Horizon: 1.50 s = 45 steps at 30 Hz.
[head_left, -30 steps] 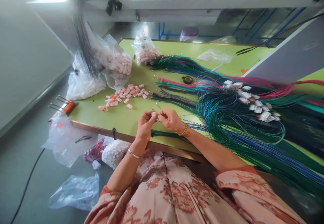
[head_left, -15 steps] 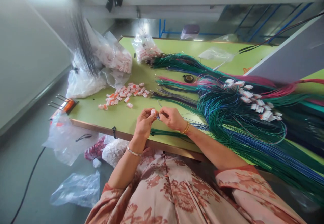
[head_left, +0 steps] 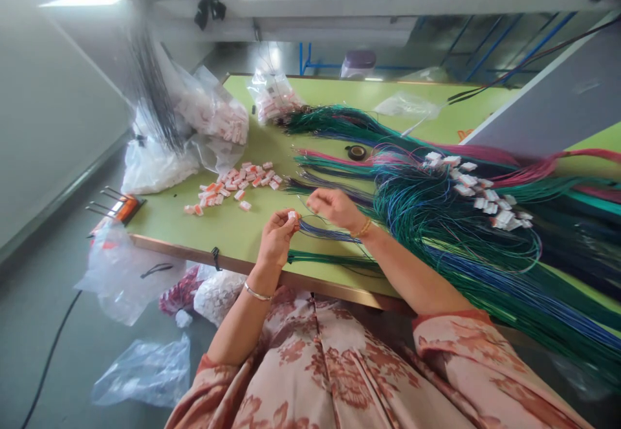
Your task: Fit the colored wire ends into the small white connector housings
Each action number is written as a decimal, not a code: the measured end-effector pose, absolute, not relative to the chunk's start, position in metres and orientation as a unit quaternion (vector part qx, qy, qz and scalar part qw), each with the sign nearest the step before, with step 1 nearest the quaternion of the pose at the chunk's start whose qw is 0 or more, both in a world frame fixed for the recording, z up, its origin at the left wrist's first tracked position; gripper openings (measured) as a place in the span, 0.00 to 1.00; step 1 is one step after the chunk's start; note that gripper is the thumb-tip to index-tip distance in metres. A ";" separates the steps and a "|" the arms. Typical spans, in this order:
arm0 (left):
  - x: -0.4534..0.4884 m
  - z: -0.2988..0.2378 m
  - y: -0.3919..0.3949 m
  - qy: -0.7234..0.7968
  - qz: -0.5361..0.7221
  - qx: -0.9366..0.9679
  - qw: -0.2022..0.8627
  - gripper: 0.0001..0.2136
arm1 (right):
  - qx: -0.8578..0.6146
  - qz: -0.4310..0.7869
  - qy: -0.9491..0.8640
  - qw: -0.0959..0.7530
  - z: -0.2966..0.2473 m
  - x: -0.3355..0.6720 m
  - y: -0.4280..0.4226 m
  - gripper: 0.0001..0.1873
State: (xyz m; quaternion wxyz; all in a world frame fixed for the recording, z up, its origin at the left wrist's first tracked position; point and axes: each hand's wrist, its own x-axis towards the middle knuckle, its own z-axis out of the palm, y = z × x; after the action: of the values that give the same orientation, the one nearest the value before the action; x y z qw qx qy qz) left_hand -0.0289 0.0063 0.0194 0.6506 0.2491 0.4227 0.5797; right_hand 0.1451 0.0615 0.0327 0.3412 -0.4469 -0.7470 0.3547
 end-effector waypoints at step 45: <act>-0.029 0.020 0.015 0.354 0.568 0.180 0.721 0.09 | -0.435 0.418 -0.711 0.362 0.046 0.124 0.068 0.11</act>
State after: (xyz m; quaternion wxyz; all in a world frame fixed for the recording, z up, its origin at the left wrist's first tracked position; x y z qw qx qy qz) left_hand -0.0290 0.0150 0.0197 0.7212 0.1805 0.3537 0.5676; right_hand 0.1238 0.0679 0.0462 0.3625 -0.4350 -0.7107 0.4175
